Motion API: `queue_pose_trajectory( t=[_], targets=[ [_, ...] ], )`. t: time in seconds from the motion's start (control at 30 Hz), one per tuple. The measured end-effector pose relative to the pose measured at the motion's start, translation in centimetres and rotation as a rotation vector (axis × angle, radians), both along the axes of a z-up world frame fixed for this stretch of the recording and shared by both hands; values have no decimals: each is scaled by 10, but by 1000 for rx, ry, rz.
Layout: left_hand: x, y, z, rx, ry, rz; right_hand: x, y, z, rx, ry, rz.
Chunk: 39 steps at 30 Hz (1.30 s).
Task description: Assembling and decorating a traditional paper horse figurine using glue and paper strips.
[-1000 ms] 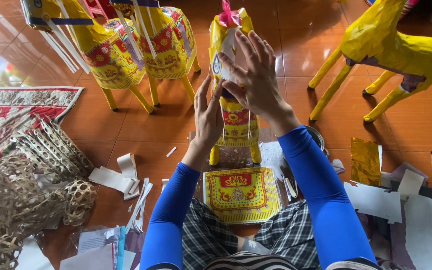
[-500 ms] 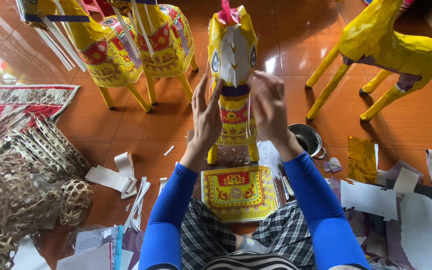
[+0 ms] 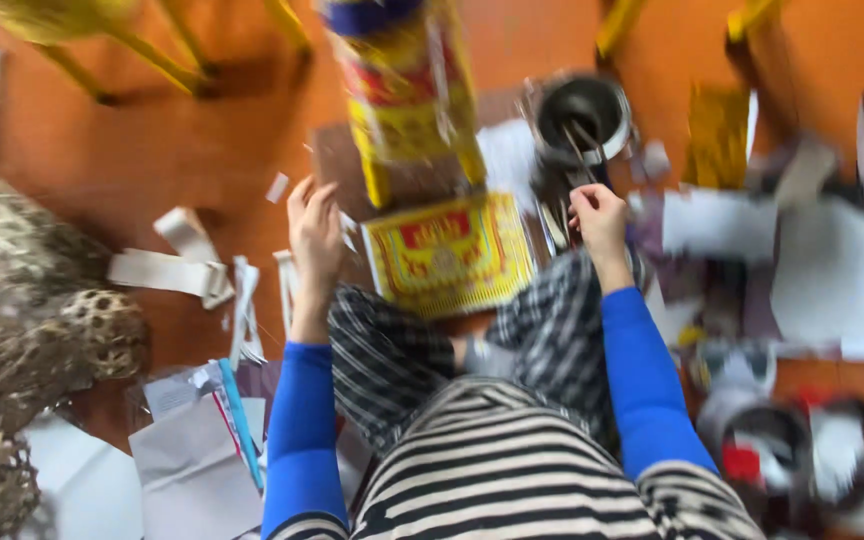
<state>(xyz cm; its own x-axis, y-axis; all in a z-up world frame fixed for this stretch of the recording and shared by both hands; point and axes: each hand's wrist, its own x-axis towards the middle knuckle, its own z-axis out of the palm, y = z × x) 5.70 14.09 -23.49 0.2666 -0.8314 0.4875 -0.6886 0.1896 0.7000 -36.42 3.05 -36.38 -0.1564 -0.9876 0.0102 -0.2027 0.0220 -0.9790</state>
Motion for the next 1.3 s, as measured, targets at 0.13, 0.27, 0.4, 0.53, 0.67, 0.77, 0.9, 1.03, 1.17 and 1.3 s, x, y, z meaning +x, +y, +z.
queue_pose_trajectory(
  t=[0.13,0.27,0.4,0.53,0.67,0.77,0.9,1.03,1.17,1.3],
  targets=[
    [2,34,-78,264,-61,-50,-20,28,-82,29,200,-59],
    [-7,60,-120,349,-56,-175,-3,21,-90,-165,513,42],
    [-14,68,-131,449,-59,-198,15,-4,-113,132,816,344],
    [-13,69,-111,624,248,-185,40,-6,-148,112,991,207],
    [-7,42,-80,532,548,-215,48,-13,-203,-172,1134,68],
    [-25,6,5,300,603,-297,39,-13,-200,-107,988,104],
    [-56,-40,113,-50,636,-405,43,-5,-127,-174,924,114],
    [-71,-78,179,-184,803,-589,49,-9,-96,89,863,93],
    [-74,-99,194,-203,856,-716,45,1,-90,101,744,115],
    [-74,-109,194,-232,880,-717,52,27,-68,-93,580,111]
  ],
)
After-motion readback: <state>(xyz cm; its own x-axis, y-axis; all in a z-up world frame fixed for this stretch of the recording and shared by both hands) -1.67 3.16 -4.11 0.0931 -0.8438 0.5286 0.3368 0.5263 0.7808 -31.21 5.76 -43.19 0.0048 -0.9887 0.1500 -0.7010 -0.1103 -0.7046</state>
